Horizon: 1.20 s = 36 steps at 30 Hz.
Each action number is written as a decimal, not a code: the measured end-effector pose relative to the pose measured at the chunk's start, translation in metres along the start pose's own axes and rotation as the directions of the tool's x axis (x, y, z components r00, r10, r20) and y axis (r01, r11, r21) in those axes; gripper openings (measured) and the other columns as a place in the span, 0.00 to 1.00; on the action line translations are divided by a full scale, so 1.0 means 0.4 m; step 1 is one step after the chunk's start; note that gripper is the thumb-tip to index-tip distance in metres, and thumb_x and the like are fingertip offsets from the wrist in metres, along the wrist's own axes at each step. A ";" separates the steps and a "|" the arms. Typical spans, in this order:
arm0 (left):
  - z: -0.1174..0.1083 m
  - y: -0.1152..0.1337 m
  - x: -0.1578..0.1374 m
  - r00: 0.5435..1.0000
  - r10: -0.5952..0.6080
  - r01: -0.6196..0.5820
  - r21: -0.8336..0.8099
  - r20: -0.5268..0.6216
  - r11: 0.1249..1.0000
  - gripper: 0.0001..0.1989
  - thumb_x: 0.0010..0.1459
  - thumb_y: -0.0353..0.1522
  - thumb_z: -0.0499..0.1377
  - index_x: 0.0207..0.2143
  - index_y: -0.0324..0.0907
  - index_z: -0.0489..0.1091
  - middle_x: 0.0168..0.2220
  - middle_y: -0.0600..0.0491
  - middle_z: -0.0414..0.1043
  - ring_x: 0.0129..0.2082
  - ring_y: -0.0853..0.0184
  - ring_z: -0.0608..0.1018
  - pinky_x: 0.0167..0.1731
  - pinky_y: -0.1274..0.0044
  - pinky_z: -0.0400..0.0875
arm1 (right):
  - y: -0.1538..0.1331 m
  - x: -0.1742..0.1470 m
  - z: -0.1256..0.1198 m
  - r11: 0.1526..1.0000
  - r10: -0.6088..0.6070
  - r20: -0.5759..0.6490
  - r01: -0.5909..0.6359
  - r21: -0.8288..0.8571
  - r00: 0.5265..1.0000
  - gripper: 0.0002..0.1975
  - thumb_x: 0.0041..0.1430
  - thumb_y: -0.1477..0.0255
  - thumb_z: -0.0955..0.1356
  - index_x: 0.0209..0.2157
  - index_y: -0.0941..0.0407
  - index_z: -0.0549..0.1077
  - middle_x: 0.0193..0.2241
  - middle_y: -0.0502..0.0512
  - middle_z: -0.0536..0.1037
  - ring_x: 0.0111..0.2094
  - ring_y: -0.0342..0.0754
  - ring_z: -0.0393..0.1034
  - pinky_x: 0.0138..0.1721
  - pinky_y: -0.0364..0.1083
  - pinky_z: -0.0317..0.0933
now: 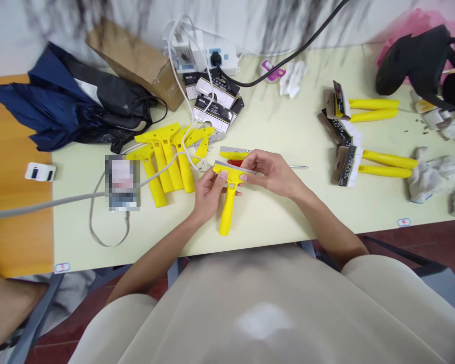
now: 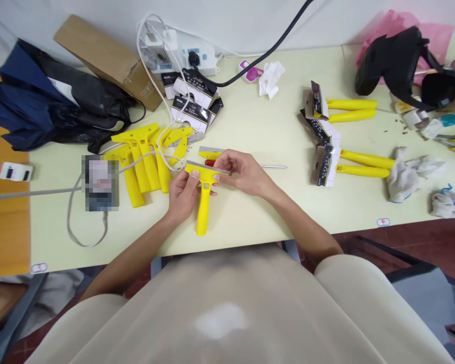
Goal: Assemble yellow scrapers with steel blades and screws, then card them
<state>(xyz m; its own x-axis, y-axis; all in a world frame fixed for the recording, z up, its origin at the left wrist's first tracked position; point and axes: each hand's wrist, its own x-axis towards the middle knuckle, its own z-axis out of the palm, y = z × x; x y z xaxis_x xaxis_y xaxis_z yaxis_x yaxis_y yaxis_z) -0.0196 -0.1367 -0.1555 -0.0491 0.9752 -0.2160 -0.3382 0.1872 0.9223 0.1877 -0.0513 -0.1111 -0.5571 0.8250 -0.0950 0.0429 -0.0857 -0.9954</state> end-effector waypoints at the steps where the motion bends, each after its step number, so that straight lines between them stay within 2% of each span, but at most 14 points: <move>1: 0.001 0.001 0.000 1.000 -0.002 0.002 0.002 0.001 1.000 0.21 0.69 0.52 0.68 0.52 0.48 0.78 0.50 0.49 0.86 0.46 0.57 0.91 0.40 0.66 0.93 | -0.003 -0.001 -0.002 0.999 0.023 0.010 -0.023 0.029 1.000 0.24 0.55 0.51 0.85 0.39 0.52 0.79 0.37 0.53 0.83 0.39 0.52 0.76 0.44 0.53 0.75; 4: 0.002 0.008 0.004 1.000 -0.020 0.020 -0.010 -0.007 1.000 0.23 0.70 0.54 0.67 0.54 0.48 0.77 0.51 0.48 0.86 0.46 0.57 0.91 0.40 0.66 0.93 | -0.010 -0.005 -0.008 0.997 0.031 0.003 -0.031 0.065 1.000 0.21 0.63 0.49 0.82 0.41 0.52 0.83 0.38 0.54 0.84 0.39 0.51 0.78 0.45 0.52 0.76; 6: 0.002 0.014 0.008 0.999 -0.032 0.032 -0.026 -0.009 0.999 0.23 0.70 0.54 0.66 0.55 0.48 0.77 0.52 0.48 0.86 0.46 0.57 0.91 0.40 0.66 0.92 | -0.012 -0.009 -0.011 0.999 -0.001 -0.007 0.001 0.052 1.000 0.20 0.69 0.49 0.78 0.45 0.52 0.86 0.43 0.55 0.86 0.43 0.52 0.79 0.47 0.52 0.76; 9: 0.000 0.019 0.013 1.000 -0.030 0.029 -0.039 -0.002 0.999 0.23 0.71 0.53 0.66 0.56 0.48 0.77 0.54 0.47 0.86 0.46 0.58 0.90 0.42 0.66 0.92 | -0.005 -0.013 -0.012 0.998 -0.053 -0.012 0.054 0.030 0.999 0.18 0.73 0.51 0.75 0.49 0.50 0.88 0.50 0.56 0.87 0.48 0.53 0.81 0.52 0.53 0.77; 12: -0.002 0.019 0.016 1.000 -0.013 0.014 -0.053 0.015 0.998 0.23 0.71 0.53 0.66 0.56 0.47 0.77 0.55 0.48 0.86 0.47 0.59 0.90 0.42 0.67 0.92 | 0.008 -0.014 -0.010 0.992 -0.129 -0.011 0.129 -0.008 0.992 0.15 0.76 0.55 0.74 0.52 0.49 0.88 0.51 0.56 0.86 0.50 0.53 0.81 0.53 0.52 0.76; 17: -0.004 0.012 0.015 0.999 0.002 0.001 -0.070 0.038 0.998 0.21 0.72 0.51 0.66 0.54 0.46 0.78 0.50 0.48 0.86 0.43 0.59 0.91 0.41 0.67 0.92 | 0.020 -0.015 -0.014 0.965 -0.214 0.020 0.215 -0.153 0.977 0.16 0.79 0.56 0.72 0.55 0.50 0.87 0.50 0.59 0.85 0.46 0.51 0.78 0.45 0.49 0.71; 20: -0.008 0.006 0.015 0.999 -0.004 0.006 -0.066 0.040 0.998 0.20 0.73 0.50 0.66 0.55 0.46 0.78 0.53 0.48 0.86 0.44 0.59 0.91 0.41 0.66 0.92 | 0.021 -0.014 -0.020 0.945 -0.241 0.066 0.250 -0.211 0.968 0.17 0.81 0.57 0.70 0.57 0.50 0.86 0.50 0.60 0.84 0.44 0.50 0.75 0.42 0.48 0.68; 24: -0.013 -0.001 0.015 0.998 0.008 -0.005 -0.055 0.054 0.998 0.19 0.73 0.49 0.66 0.55 0.47 0.78 0.55 0.47 0.86 0.46 0.58 0.91 0.42 0.66 0.93 | 0.025 -0.010 -0.032 0.916 -0.298 0.097 0.313 -0.250 0.950 0.15 0.82 0.62 0.69 0.58 0.49 0.86 0.43 0.56 0.79 0.39 0.48 0.71 0.38 0.47 0.62; 29: -0.011 -0.001 0.015 0.998 0.000 0.001 -0.019 0.063 1.000 0.21 0.73 0.51 0.65 0.56 0.46 0.78 0.53 0.46 0.86 0.46 0.56 0.91 0.40 0.66 0.93 | 0.019 -0.013 -0.045 0.886 -0.319 0.133 0.345 -0.308 0.938 0.15 0.81 0.69 0.69 0.58 0.46 0.87 0.38 0.53 0.72 0.40 0.49 0.69 0.42 0.49 0.62; 36: -0.011 0.000 0.012 0.998 -0.016 0.016 -0.011 0.059 1.000 0.22 0.73 0.51 0.65 0.53 0.44 0.78 0.50 0.46 0.86 0.43 0.58 0.91 0.41 0.65 0.93 | 0.011 -0.016 -0.047 0.860 -0.320 0.195 0.371 -0.350 0.927 0.19 0.81 0.71 0.66 0.63 0.43 0.84 0.39 0.54 0.70 0.41 0.50 0.69 0.45 0.51 0.65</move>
<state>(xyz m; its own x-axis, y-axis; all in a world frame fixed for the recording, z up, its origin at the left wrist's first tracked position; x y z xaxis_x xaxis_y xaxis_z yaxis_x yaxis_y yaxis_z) -0.0239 -0.1327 -0.1581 0.0118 0.9774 -0.2110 -0.3492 0.2017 0.9151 0.2070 -0.0465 -0.1151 -0.6916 0.6836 0.2331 0.1206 0.4274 -0.8960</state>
